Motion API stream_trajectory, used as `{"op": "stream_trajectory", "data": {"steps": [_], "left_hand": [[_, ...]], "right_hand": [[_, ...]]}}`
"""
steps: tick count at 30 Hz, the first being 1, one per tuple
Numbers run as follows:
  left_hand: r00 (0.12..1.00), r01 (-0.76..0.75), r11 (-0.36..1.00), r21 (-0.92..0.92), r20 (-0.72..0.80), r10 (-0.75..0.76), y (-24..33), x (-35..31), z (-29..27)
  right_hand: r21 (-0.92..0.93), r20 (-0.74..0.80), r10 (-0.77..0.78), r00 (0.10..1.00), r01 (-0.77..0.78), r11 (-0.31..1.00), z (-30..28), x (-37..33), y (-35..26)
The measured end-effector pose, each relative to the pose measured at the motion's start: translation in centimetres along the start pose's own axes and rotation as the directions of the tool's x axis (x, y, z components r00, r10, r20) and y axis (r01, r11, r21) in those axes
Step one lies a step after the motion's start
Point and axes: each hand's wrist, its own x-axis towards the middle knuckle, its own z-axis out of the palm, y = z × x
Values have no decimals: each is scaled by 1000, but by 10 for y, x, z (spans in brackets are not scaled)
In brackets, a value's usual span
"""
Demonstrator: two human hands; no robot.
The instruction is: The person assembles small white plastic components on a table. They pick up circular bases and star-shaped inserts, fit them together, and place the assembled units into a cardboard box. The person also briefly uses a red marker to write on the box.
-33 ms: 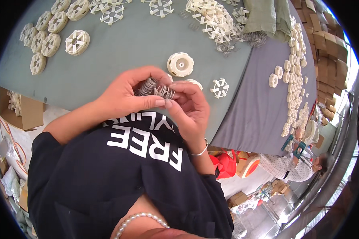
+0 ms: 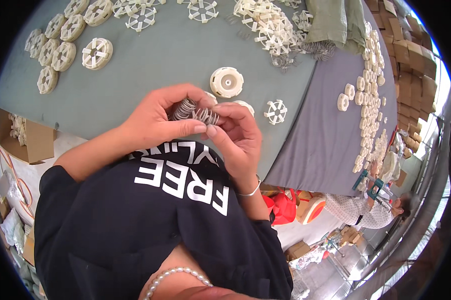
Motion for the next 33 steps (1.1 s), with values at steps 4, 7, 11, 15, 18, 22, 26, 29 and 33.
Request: {"op": "stream_trajectory", "data": {"steps": [4,7,11,15,18,22,26,29,33], "left_hand": [[869,486,865,-120,165,-466,30,1,-10],[687,695,713,-94,377,-621,34,10,-22],[829,559,769,-309,223,-513,27,3,-16],[910,414,859,-301,127,-394,32,6,-21],[935,355,902,-246,88,-344,25,12,-29],[936,351,901,-255,62,-347,25,23,-33],[953,295,919,-262,8,-303,17,36,-38],[958,274,921,-276,-8,-287,10,41,-43],[961,258,907,-334,-8,-276,4,38,-49]], "right_hand": [[-155,140,-221,965,242,958,-12,4,7],[-417,256,-422,869,494,763,-22,11,-4],[-260,109,-303,947,321,911,-27,18,-20],[-320,66,-240,968,249,914,-32,21,-22],[-467,3,-211,978,188,864,-34,30,-24],[-533,27,-200,979,184,826,-39,49,-28],[-830,202,-403,893,375,414,-50,70,-26],[-897,371,-363,855,431,98,-55,77,-23],[-888,360,-318,877,427,173,-57,80,-27]]}}
